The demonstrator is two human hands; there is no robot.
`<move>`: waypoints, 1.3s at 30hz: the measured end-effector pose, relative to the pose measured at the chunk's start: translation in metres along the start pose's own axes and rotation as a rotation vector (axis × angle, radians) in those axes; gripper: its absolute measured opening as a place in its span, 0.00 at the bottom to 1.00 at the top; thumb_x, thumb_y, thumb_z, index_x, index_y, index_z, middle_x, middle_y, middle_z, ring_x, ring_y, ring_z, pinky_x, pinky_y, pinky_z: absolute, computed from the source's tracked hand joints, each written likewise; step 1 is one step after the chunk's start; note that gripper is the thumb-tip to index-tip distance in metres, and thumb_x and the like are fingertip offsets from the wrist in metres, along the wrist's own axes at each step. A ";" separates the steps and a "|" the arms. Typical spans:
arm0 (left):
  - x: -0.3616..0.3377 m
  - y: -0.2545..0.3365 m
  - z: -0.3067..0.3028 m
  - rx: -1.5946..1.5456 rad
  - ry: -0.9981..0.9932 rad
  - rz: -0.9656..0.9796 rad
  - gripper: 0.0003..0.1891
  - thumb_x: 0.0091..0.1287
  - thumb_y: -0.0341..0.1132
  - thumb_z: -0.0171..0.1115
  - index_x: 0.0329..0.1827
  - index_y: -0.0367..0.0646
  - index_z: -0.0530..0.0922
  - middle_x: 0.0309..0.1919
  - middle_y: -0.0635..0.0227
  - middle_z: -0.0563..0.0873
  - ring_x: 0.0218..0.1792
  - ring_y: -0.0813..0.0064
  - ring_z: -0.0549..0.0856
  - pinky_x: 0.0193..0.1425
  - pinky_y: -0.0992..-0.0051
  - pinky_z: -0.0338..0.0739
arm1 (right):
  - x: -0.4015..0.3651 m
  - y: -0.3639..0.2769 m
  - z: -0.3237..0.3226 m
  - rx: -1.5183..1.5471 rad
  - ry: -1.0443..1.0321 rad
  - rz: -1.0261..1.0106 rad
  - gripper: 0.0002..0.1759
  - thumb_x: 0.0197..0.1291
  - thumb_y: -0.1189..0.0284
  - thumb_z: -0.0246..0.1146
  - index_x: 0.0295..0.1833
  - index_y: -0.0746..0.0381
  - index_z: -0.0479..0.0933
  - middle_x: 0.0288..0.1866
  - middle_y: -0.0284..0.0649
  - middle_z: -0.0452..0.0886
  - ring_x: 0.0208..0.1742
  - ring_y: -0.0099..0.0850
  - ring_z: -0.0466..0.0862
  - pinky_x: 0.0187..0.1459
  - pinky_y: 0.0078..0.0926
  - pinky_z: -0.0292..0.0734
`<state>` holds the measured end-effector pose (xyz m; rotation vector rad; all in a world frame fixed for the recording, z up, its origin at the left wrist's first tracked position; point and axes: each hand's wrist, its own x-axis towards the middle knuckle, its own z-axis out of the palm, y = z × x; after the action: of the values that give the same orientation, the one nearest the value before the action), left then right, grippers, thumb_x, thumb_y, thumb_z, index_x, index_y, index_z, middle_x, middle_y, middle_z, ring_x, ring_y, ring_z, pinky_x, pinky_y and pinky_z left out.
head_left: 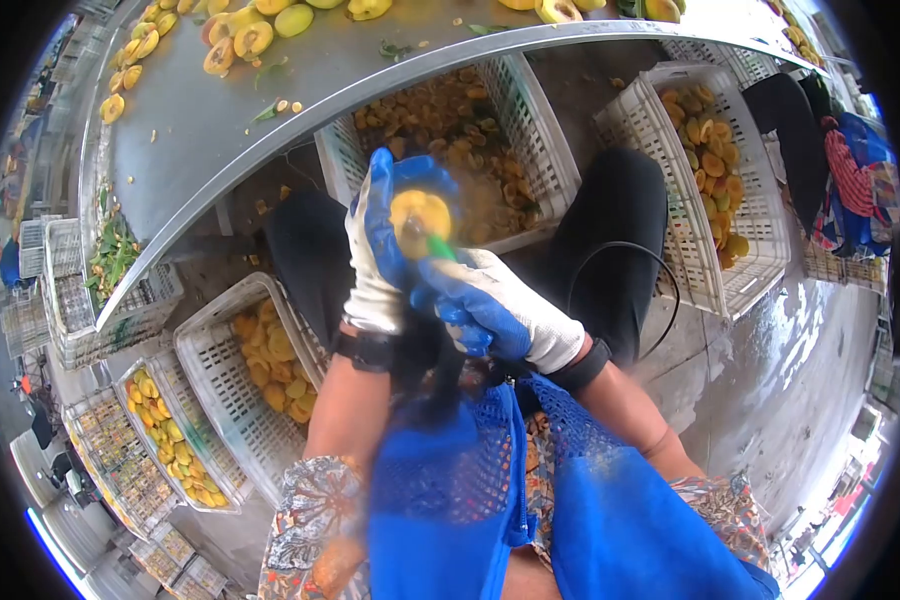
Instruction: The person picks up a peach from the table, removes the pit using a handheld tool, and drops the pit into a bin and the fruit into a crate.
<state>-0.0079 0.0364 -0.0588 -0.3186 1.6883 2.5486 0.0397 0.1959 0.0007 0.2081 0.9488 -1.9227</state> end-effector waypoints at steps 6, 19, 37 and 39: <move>-0.029 0.006 0.006 0.003 0.107 -0.059 0.27 0.76 0.55 0.53 0.45 0.33 0.82 0.35 0.55 0.88 0.35 0.61 0.88 0.42 0.65 0.85 | -0.002 0.012 0.001 -0.219 0.020 0.035 0.19 0.72 0.56 0.58 0.38 0.62 0.73 0.23 0.29 0.71 0.17 0.16 0.69 0.18 0.16 0.65; -0.012 0.011 0.011 0.226 0.065 -0.027 0.33 0.77 0.59 0.44 0.40 0.33 0.83 0.30 0.57 0.88 0.31 0.66 0.88 0.40 0.71 0.84 | 0.007 0.016 -0.013 0.081 -0.055 0.054 0.20 0.73 0.56 0.57 0.42 0.64 0.74 0.23 0.27 0.69 0.16 0.15 0.67 0.17 0.14 0.61; -0.001 -0.022 -0.005 0.173 0.273 -0.017 0.35 0.76 0.61 0.45 0.36 0.33 0.82 0.28 0.58 0.87 0.31 0.68 0.87 0.39 0.72 0.82 | 0.021 0.015 -0.028 0.004 -0.092 0.093 0.18 0.72 0.55 0.59 0.43 0.61 0.74 0.23 0.26 0.69 0.16 0.16 0.67 0.17 0.17 0.63; -0.010 -0.018 0.005 0.019 0.306 -0.046 0.35 0.77 0.61 0.44 0.37 0.32 0.82 0.28 0.58 0.88 0.30 0.67 0.87 0.38 0.73 0.82 | 0.021 0.016 -0.030 -0.009 -0.101 0.105 0.19 0.71 0.54 0.59 0.43 0.62 0.74 0.23 0.27 0.69 0.16 0.15 0.68 0.17 0.17 0.63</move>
<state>0.0038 0.0484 -0.0707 -0.7725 1.7720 2.5524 0.0341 0.1984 -0.0391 0.1516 0.8622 -1.8149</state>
